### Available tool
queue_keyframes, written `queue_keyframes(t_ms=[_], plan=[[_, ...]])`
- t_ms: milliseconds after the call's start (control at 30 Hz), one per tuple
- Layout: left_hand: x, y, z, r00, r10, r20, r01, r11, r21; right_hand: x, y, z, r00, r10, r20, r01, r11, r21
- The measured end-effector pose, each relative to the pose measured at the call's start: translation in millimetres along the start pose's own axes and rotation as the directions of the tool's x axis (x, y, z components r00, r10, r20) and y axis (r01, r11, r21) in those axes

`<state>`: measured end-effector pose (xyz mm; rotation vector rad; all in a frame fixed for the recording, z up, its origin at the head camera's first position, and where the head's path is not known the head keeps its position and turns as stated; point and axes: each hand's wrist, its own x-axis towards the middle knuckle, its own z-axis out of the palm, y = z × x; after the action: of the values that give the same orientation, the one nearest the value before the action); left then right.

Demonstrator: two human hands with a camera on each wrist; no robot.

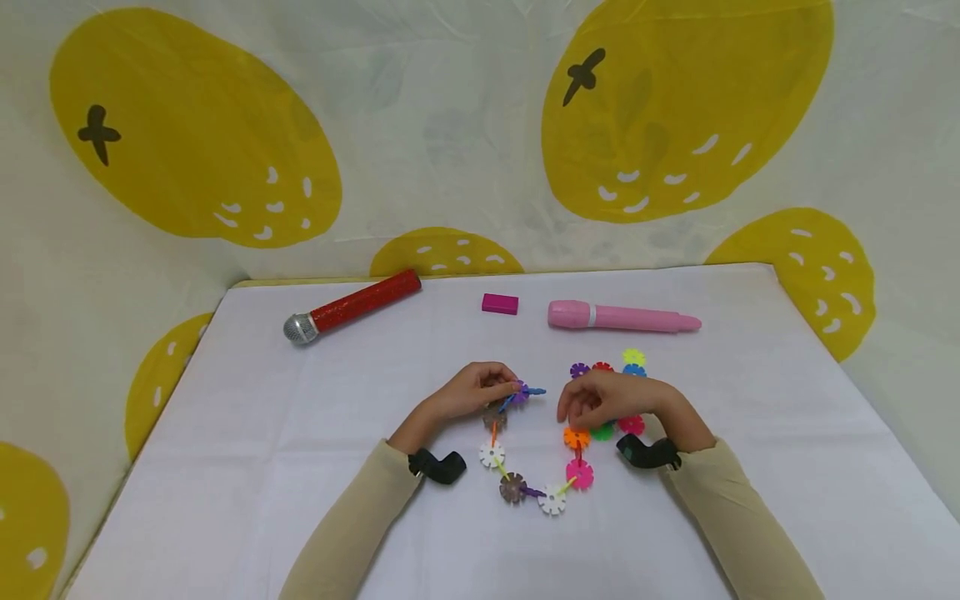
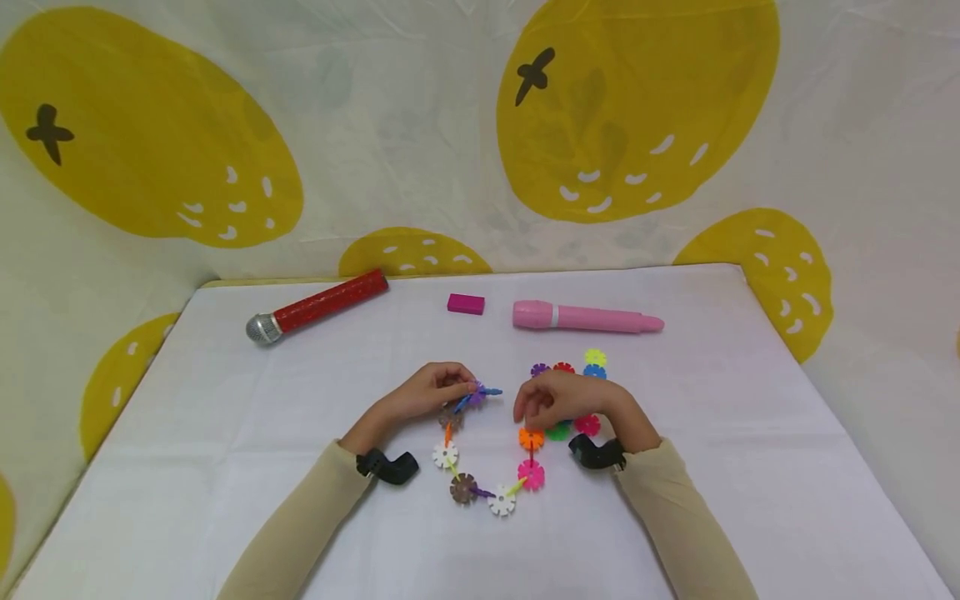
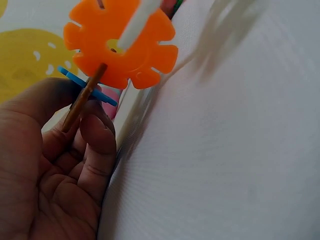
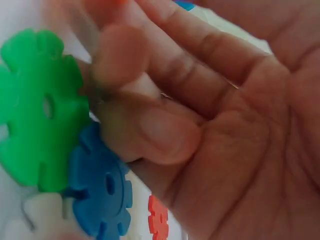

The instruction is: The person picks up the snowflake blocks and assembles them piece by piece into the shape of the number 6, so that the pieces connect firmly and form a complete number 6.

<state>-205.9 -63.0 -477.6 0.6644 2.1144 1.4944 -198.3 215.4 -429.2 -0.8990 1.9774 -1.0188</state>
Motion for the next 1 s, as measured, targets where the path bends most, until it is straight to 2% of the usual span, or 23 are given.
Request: queue_keyframes(t_ms=[167,400,667,833,1000], plan=[[0.1,0.2,0.1,1.0,0.005,-0.002,-0.005,1.0,-0.002,3.6,1.9,0.3,0.995,-0.051,-0.085,0.051,0.999,0.004],[-1.1,5.9,0.1,1.0,0.004,0.004,-0.004,1.0,-0.007,10.9,6.8,2.2,0.982,-0.055,-0.181,0.059,0.998,0.017],[0.3,3.2,0.1,1.0,0.004,-0.007,-0.004,1.0,0.005,16.0,8.0,5.0,0.95,-0.043,-0.31,0.073,0.994,0.085],[0.8,1.4,-0.5,1.0,0.017,-0.02,-0.017,1.0,0.01,19.0,8.2,7.8,0.938,-0.037,-0.346,0.079,0.991,0.109],[-0.1,0.9,-1.0,0.999,0.032,-0.029,-0.032,0.999,0.029,20.5,6.4,9.1,0.936,-0.019,-0.351,0.07,0.989,0.131]])
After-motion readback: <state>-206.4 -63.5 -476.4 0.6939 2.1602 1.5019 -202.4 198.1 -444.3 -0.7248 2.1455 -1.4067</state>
